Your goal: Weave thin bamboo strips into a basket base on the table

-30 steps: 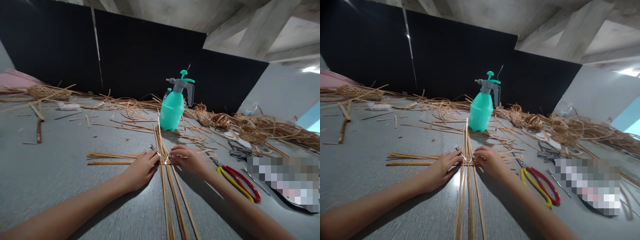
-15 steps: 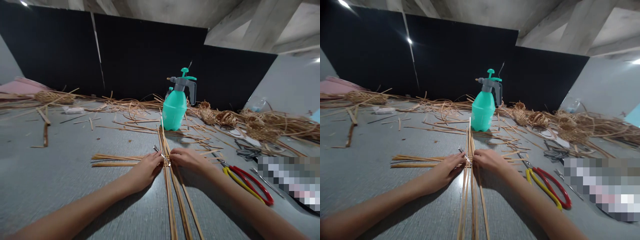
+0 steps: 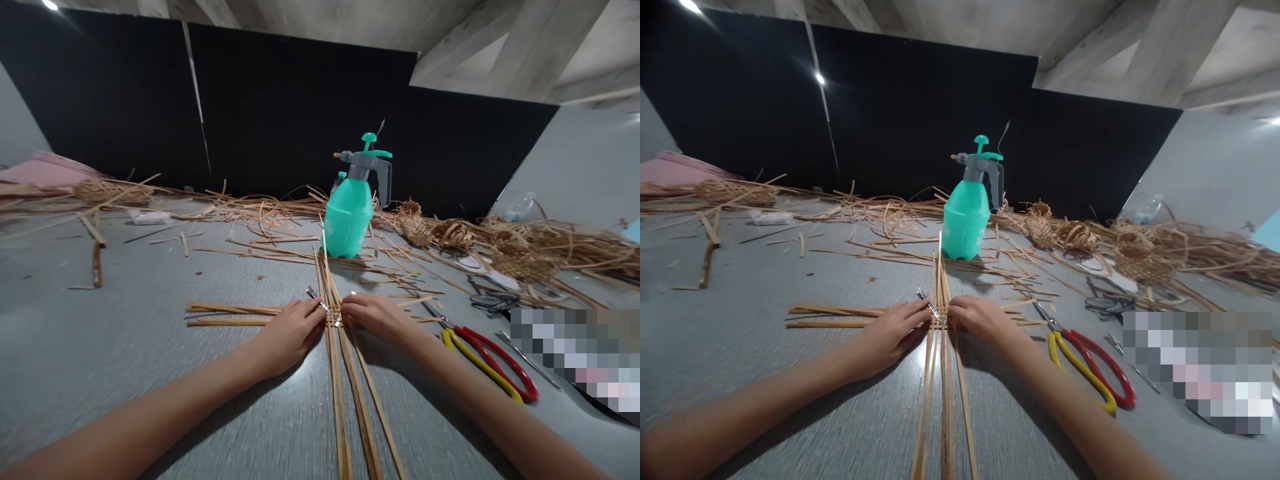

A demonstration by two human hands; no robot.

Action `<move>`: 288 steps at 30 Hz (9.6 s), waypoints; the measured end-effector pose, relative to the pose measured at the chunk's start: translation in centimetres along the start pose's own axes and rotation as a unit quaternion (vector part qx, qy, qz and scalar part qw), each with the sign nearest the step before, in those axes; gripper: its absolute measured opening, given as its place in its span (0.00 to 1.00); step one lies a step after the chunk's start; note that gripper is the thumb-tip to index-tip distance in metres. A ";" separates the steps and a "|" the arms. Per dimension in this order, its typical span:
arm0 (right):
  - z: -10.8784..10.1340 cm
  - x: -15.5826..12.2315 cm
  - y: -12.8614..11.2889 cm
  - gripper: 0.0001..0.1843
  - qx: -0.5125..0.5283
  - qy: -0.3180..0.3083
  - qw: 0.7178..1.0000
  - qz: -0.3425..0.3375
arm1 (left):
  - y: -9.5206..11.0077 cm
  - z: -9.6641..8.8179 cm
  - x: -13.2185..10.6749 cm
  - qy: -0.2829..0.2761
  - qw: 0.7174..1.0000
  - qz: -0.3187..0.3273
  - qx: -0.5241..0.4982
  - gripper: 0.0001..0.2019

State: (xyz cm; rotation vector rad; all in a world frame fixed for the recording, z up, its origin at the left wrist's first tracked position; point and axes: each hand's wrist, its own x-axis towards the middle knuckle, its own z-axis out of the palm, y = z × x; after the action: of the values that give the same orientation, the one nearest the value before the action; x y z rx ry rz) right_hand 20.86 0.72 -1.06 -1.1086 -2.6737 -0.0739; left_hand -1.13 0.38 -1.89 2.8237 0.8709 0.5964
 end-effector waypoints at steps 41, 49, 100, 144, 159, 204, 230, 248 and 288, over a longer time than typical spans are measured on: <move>-2.5 0.8 -4.0 0.09 -0.215 -0.065 0.930 -0.291 | -0.8 -1.8 0.6 -0.069 0.970 0.231 0.020 0.10; -1.3 0.5 -3.5 0.11 -0.118 -0.047 0.969 -0.210 | -1.2 -1.1 0.3 -0.025 0.981 0.190 -0.021 0.08; 1.0 0.7 -2.8 0.06 0.063 0.083 0.991 0.078 | -0.1 1.4 2.7 0.073 0.957 -0.090 -0.267 0.06; 2.0 0.6 -1.9 0.02 0.378 0.143 0.901 0.159 | -0.3 1.5 3.0 0.058 0.925 -0.123 -0.356 0.03; -0.8 -0.8 -1.1 0.08 0.100 0.063 0.993 0.018 | -0.4 1.1 3.0 0.040 0.916 -0.147 -0.371 0.07; 2.5 0.0 -2.5 0.08 0.421 0.175 0.858 0.238 | 0.2 1.0 3.1 0.077 0.887 -0.183 -0.417 0.05; 0.1 -0.6 -1.7 0.04 0.248 0.126 0.954 0.113 | 0.0 1.6 3.0 0.085 0.856 -0.144 -0.490 0.07; 1.0 -1.3 -0.9 0.07 0.142 0.142 0.977 0.067 | 0.1 1.5 3.3 0.079 0.896 -0.181 -0.397 0.05; -0.5 3.1 4.9 0.11 0.407 -0.009 0.813 0.417 | 0.0 1.6 3.2 0.047 0.897 -0.196 -0.393 0.06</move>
State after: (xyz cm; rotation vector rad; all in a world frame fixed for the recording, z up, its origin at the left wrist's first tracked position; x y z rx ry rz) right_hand 22.31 6.22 -0.08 -1.7392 -1.6225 1.1033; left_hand 1.94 2.24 -2.26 1.8498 0.9074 0.7961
